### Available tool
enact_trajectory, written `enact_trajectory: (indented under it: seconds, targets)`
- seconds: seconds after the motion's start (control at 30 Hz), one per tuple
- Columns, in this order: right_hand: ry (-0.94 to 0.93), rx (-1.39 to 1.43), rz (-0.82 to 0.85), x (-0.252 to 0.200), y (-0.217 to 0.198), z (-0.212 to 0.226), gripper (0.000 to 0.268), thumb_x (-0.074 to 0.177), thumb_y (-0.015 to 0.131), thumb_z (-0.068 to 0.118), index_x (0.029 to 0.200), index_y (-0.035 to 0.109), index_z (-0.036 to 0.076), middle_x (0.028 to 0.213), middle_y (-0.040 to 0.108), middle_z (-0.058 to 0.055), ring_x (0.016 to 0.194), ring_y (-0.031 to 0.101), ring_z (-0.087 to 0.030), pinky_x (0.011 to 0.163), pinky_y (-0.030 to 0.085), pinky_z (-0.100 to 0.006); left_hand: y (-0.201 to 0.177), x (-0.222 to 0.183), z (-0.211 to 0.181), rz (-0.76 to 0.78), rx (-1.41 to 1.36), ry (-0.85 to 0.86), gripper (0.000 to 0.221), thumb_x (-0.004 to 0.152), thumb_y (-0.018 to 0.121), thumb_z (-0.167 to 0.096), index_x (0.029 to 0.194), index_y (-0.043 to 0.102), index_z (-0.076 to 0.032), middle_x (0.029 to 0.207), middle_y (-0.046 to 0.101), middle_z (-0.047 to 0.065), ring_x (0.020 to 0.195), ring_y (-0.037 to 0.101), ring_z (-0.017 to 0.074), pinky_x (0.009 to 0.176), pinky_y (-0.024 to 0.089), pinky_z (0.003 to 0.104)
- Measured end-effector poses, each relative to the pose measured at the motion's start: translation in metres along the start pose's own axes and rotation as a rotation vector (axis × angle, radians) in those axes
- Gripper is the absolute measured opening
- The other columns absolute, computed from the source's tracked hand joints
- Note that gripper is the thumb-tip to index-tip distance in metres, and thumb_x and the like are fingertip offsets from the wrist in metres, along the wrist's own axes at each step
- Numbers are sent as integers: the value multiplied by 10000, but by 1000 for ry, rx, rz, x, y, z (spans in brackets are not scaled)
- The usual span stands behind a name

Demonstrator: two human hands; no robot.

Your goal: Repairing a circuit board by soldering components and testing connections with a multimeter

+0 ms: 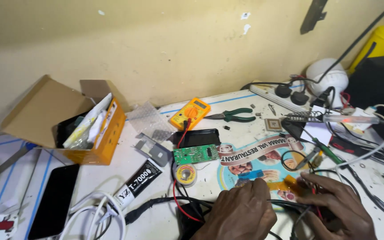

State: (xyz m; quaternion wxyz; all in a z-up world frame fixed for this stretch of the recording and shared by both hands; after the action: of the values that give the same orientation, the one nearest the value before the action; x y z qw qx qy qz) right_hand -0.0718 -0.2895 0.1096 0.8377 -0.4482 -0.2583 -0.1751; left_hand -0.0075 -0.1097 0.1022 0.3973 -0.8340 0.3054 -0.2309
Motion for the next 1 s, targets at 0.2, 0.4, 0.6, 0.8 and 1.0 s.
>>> enact_trajectory:
  seconds: [0.2,0.4,0.6,0.8,1.0]
  targets:
    - [72,-95,-73,-23,8,-31,435,630,906,240,1035,772,157,1036,776,-7,1022,692,-168,955,519,-290,-40,5,-7,8,-162,-9,151,1032,444,-213,1093,522,-99,1008,650,203,813,614,488,662,425,629]
    - [132,-27,-91,-26,11,-36,515,621,921,232,1084,715,139,965,655,-60,908,616,-197,814,449,-318,-63,7,-7,-98,-158,14,201,1021,492,-169,1120,650,-92,1065,659,129,911,649,395,713,481,553]
    - [315,-82,-199,-12,18,8,452,561,935,372,671,557,150,685,529,51,725,378,-197,738,329,-314,-61,8,-3,-185,-112,19,157,940,561,-112,1048,675,-100,999,694,124,851,665,387,662,485,525]
    - [286,26,-359,-30,18,-3,614,489,1005,230,903,581,68,943,524,-116,808,526,-194,658,424,-283,-57,10,-4,-140,-88,3,175,969,530,-126,1054,681,-100,1018,684,106,861,659,381,671,492,550]
    - [19,54,-172,-25,-6,-39,222,629,834,290,532,636,261,481,539,112,466,496,-31,596,326,-174,-95,16,11,-346,-165,-152,140,997,555,-149,1011,677,-81,901,718,100,775,664,293,655,466,465]
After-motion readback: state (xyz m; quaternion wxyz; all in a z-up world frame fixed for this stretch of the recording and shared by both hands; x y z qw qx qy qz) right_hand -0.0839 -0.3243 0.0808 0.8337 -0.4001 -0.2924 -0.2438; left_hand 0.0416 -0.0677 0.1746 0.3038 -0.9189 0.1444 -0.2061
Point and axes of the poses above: each hand's wrist, its own x-axis towards the middle knuckle, its own y-axis out of the palm, z = x × y, the point moved 5 cm from there along x, towards the middle knuckle
